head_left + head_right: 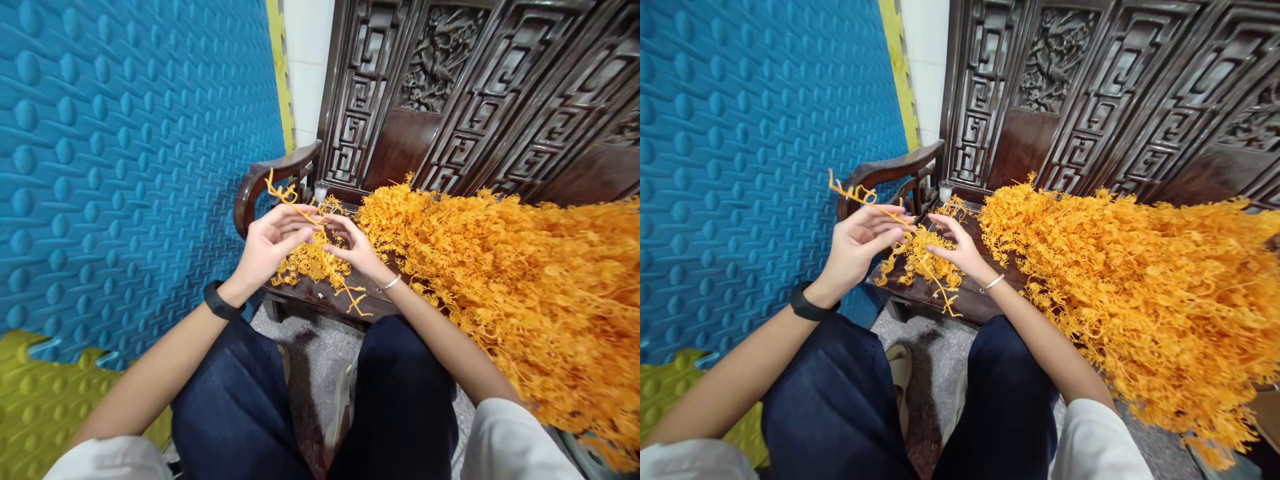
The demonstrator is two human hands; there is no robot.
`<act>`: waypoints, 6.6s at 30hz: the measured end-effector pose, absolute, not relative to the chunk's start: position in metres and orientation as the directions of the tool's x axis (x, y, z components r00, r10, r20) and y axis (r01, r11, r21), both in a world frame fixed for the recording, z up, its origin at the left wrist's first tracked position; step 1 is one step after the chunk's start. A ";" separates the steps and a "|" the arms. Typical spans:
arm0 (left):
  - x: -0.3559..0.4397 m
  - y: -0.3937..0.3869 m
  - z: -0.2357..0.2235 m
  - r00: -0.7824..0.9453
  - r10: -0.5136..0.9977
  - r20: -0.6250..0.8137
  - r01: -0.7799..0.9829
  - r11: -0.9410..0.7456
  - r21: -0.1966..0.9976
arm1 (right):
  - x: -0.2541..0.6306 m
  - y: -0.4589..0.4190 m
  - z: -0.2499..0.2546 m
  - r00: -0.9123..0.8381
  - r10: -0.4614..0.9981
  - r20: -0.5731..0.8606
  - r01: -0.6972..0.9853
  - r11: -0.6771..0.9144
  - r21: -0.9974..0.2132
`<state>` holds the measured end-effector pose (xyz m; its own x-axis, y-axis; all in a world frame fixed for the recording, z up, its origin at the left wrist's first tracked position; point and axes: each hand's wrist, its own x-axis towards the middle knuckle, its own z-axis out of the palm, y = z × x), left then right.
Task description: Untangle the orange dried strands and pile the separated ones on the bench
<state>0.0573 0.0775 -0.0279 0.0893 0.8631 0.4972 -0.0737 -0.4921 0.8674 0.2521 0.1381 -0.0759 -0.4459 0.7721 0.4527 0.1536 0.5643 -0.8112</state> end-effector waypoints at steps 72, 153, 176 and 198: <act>0.060 0.086 -0.032 0.232 0.899 0.371 -0.176 -0.336 0.925 | 0.224 0.100 -0.055 -0.668 0.733 0.129 -0.293 -0.099 -0.951; 0.105 0.127 -0.049 -0.228 0.777 0.587 -0.035 -0.609 0.792 | 0.175 0.155 -0.047 0.444 0.771 0.456 0.049 0.487 -0.872; 0.096 0.120 -0.063 -0.264 0.862 0.432 -0.070 -0.464 0.883 | 0.231 0.224 -0.097 0.618 0.752 0.230 0.069 0.240 -0.968; 0.063 0.093 -0.028 0.114 0.894 0.434 -0.312 -0.382 0.870 | 0.250 0.213 -0.124 -0.109 0.994 0.007 0.548 0.066 -0.834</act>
